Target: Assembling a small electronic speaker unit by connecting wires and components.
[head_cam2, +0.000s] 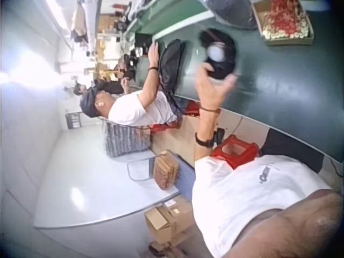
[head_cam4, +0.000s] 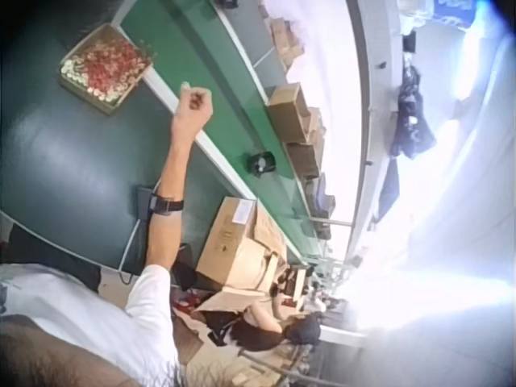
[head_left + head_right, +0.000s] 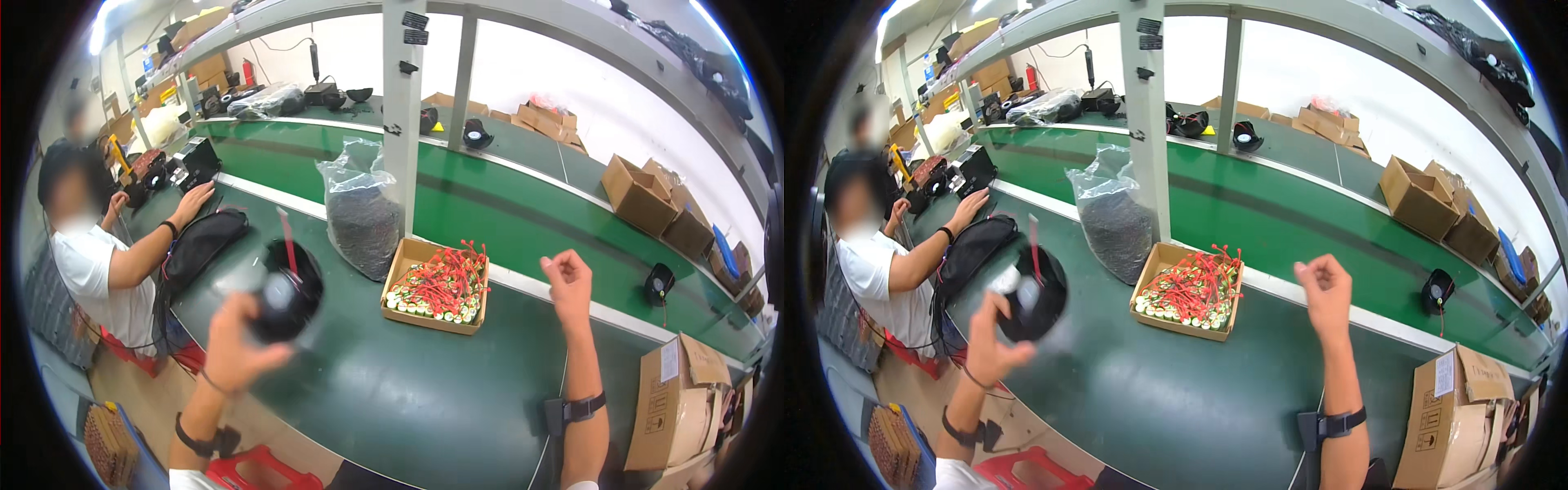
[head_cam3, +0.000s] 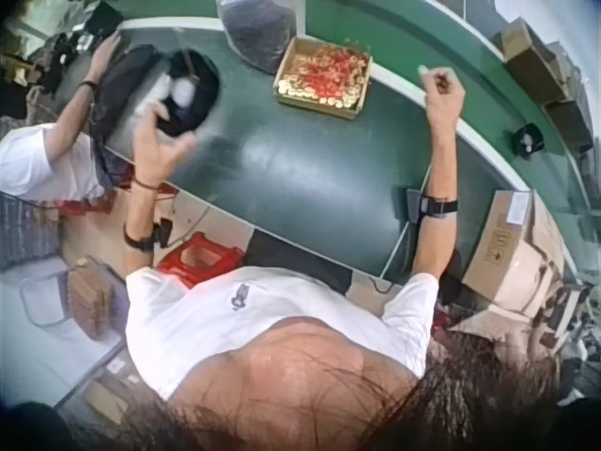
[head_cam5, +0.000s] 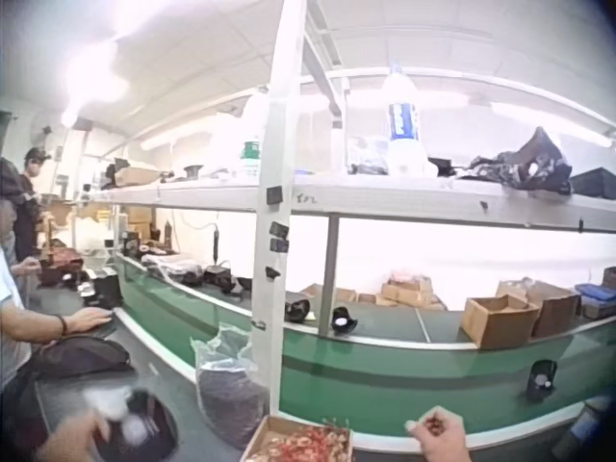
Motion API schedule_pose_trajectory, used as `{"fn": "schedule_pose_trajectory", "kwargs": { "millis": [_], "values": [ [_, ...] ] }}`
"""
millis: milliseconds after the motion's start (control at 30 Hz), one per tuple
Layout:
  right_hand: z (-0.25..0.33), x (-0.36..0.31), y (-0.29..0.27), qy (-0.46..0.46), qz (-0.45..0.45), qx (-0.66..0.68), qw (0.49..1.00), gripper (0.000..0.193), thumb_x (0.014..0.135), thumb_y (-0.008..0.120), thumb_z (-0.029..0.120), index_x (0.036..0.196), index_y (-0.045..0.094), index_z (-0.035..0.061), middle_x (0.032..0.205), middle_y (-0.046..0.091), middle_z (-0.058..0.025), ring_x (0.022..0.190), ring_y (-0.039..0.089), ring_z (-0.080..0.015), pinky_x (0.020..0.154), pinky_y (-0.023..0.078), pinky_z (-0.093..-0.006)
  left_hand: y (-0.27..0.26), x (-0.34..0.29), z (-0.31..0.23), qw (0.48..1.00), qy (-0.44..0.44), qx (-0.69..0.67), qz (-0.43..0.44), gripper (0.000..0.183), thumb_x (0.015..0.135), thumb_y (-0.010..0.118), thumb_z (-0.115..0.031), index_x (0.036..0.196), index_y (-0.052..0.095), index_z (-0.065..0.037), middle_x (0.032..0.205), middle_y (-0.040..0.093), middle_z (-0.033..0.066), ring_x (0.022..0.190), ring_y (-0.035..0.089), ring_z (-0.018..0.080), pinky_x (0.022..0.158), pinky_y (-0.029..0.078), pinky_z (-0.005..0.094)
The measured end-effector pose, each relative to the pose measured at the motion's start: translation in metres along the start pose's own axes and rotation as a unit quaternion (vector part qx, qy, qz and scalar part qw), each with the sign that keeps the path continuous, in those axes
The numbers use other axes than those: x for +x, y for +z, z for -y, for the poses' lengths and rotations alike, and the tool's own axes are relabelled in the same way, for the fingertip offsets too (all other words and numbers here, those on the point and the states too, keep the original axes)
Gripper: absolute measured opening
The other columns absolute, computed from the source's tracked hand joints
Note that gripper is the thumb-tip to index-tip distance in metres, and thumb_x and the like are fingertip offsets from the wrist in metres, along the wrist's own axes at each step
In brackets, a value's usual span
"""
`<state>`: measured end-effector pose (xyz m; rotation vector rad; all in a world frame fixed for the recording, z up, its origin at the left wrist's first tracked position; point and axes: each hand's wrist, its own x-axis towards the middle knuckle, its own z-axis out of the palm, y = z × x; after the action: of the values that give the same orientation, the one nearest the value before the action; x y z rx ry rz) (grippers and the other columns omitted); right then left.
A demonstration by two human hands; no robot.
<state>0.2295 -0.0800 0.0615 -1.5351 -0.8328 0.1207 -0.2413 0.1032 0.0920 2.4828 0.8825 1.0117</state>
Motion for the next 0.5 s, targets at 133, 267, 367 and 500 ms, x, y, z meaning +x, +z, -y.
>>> {"fn": "schedule_pose_trajectory", "kwargs": {
  "millis": [133, 267, 367, 500],
  "values": [
    [0.070, -0.023, 0.059, -0.063, 0.189, 0.005, 0.980, 0.011, 0.091, 0.074, 0.012, 0.087, 0.067, 0.0041, 0.073, 0.059, 0.0026, 0.068, 0.054, -0.0045, 0.064, 0.043, -0.0212, 0.023, -0.030, -0.042, 0.982, 0.091, -0.031, 0.165, 0.072, 0.063, 0.089, -0.059, 0.100, 0.055, -0.006, 0.089, 0.056, 0.0097, 0.076, 0.060, 0.0296, 0.070, 0.051, 0.0388],
    [0.097, -0.023, 0.130, -0.195, 0.326, -0.087, 0.921, 0.014, 0.086, 0.076, 0.016, 0.089, 0.074, 0.0024, 0.079, 0.066, -0.0093, 0.078, 0.064, -0.0199, 0.072, 0.052, -0.0329, 0.053, -0.025, -0.079, 0.940, 0.125, -0.041, 0.315, 0.069, 0.073, 0.078, -0.065, 0.108, 0.055, -0.010, 0.102, 0.058, 0.0093, 0.085, 0.065, 0.0324, 0.072, 0.055, 0.0410],
    [0.078, -0.012, 0.164, -0.355, 0.403, -0.183, 0.824, 0.019, 0.081, 0.077, 0.020, 0.089, 0.075, 0.0025, 0.085, 0.068, -0.0152, 0.087, 0.066, -0.0322, 0.079, 0.053, -0.0421, 0.079, -0.020, -0.085, 0.933, 0.188, -0.057, 0.302, 0.072, 0.074, 0.077, -0.068, 0.111, 0.055, -0.010, 0.103, 0.057, 0.0071, 0.081, 0.064, 0.0281, 0.065, 0.053, 0.0398],
    [0.081, -0.007, 0.174, -0.274, 0.483, -0.295, 0.778, 0.018, 0.080, 0.075, 0.021, 0.089, 0.076, 0.0064, 0.093, 0.068, -0.0154, 0.099, 0.064, -0.0341, 0.090, 0.051, -0.0446, 0.089, -0.010, -0.083, 0.925, 0.172, -0.069, 0.331, 0.072, 0.077, 0.076, -0.065, 0.118, 0.054, -0.011, 0.108, 0.057, 0.0086, 0.087, 0.064, 0.0291, 0.069, 0.054, 0.0408]
  ]
}}
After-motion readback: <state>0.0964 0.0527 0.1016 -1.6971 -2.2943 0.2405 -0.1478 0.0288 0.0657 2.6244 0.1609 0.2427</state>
